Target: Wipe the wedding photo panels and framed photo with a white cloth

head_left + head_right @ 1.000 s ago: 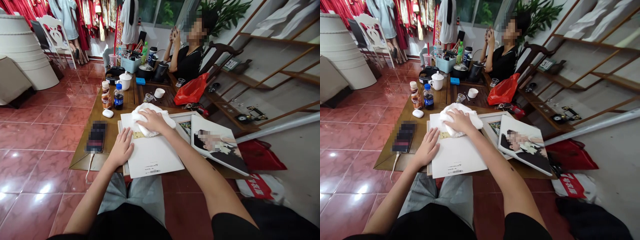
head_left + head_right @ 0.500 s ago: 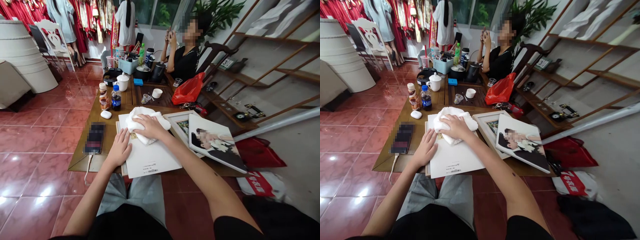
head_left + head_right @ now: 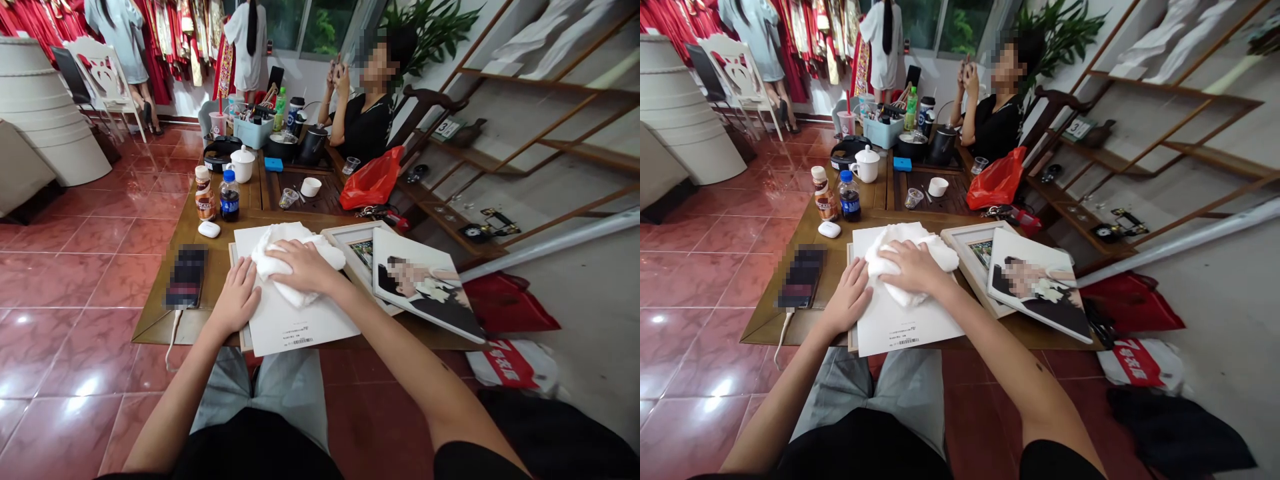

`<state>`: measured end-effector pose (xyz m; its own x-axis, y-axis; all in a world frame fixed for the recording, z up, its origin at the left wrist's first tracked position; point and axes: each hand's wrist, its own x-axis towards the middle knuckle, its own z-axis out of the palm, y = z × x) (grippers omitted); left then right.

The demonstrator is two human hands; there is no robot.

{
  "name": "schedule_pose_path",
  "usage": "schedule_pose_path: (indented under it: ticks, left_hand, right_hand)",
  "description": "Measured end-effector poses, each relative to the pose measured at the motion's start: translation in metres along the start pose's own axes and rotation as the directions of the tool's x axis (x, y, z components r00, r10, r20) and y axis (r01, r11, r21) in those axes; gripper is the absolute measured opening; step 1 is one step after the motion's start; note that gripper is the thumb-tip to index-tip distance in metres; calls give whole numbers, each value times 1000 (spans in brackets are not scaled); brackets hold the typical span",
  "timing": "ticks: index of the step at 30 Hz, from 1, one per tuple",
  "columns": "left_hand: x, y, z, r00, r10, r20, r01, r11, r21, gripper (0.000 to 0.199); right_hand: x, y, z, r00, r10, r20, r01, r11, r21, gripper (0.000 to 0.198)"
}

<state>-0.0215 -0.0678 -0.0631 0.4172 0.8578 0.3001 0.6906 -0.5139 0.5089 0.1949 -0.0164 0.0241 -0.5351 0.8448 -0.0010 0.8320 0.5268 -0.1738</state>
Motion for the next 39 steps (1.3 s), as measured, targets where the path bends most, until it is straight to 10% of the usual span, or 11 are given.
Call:
schedule_pose_path:
  ticks: [11, 20, 29, 39]
  left_hand:
    - [1, -1, 1, 1000, -21, 7, 21, 1000, -9, 59]
    - [0, 1, -4, 1000, -7, 27, 8, 999, -37, 56]
    - [1, -1, 2, 1000, -19, 7, 19, 1000, -7, 59]
    - [0, 1, -4, 1000, -5, 23, 6, 1000, -21, 59]
  right_hand:
    - [-25, 17, -3, 971, 225, -80, -232, 969, -87, 54]
    - [-47, -30, 13, 995, -100, -24, 98, 993, -68, 63]
    - [-63, -5, 14, 988, 110, -109, -120, 989, -89, 57]
    - [-99, -54, 23, 994, -107, -35, 109, 993, 47, 69]
